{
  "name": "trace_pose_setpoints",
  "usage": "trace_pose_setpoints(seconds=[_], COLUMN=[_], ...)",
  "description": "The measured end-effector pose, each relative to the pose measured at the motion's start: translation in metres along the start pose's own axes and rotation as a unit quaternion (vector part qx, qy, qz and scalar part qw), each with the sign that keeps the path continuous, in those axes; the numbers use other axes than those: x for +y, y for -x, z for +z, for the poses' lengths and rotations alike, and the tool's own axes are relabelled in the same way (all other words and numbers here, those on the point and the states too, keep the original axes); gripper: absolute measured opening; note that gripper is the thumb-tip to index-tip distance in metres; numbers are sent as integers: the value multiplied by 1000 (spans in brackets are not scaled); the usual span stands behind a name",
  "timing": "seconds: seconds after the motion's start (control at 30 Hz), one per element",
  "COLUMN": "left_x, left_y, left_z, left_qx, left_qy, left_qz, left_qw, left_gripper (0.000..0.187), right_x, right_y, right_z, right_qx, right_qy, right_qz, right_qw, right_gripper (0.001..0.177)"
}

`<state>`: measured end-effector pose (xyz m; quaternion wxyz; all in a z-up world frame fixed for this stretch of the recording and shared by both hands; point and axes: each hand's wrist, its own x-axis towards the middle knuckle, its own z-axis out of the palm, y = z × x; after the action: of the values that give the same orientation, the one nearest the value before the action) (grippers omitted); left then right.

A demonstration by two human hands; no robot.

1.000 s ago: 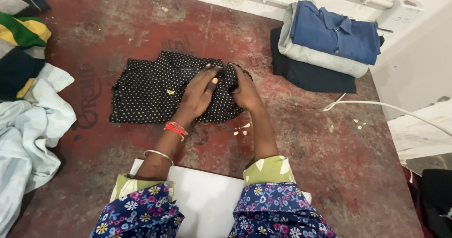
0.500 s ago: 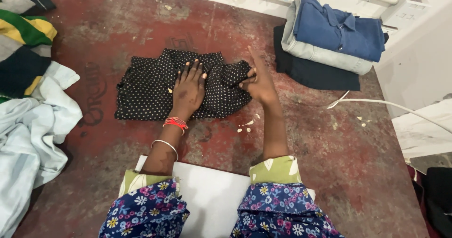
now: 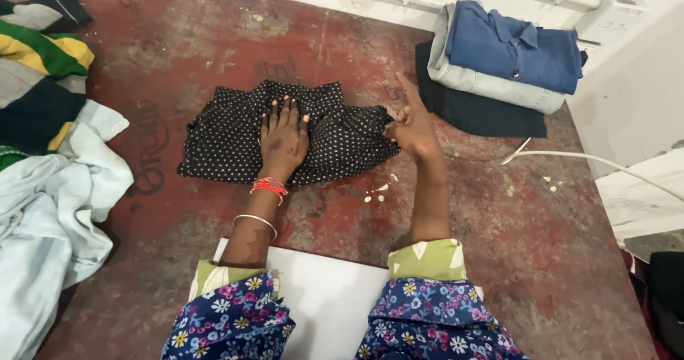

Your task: The person folds a black polka-dotted shirt and places it on a stack, then folds a striped sweater and places it on the same stack. The person uses their hands to smooth and align the garments during folding.

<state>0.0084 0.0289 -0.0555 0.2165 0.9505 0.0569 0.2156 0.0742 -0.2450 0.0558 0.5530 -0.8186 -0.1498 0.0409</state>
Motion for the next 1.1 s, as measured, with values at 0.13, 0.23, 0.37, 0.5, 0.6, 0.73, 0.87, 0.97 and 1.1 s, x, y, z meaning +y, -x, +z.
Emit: trace_pose_setpoints(seconds=[0.13,0.23,0.37,0.5,0.6,0.73,0.87,0.97,1.1], left_x=[5,1,-29,-62,-69,-73,-80,-77,-56], left_y=[-1,-6,-16,-8,-4,-3,6,9,7], left_z=[-8,-25,-55,-67,-64,-67,-73,-79,-90], left_qx=[22,59,176,284,239,185,267,235,184], left_qy=[24,96,35,-164,-123,-10,15,23,-78], left_qz=[9,-17,-64,-59,-82,-172,-104,-120,-212], left_qw=[999,994,982,943,960,968,958,964,957], left_gripper=[60,49,35,65,59,49,51,53,56], right_x=[40,65,88,98,93,71,64,69,68], right_y=[-10,-17,-29,-33,-30,-30,-24,-22,-23], right_z=[5,2,6,21,35,31,7,-12,-20], right_qx=[2,-30,-57,-64,45,157,172,146,70], right_qy=[63,31,61,63,169,45,-59,3,-7], right_qz=[7,44,-12,-92,-135,-70,-116,31,-26], right_qw=[998,998,996,992,975,984,976,989,997], right_gripper=[103,102,105,105,102,95,94,93,72])
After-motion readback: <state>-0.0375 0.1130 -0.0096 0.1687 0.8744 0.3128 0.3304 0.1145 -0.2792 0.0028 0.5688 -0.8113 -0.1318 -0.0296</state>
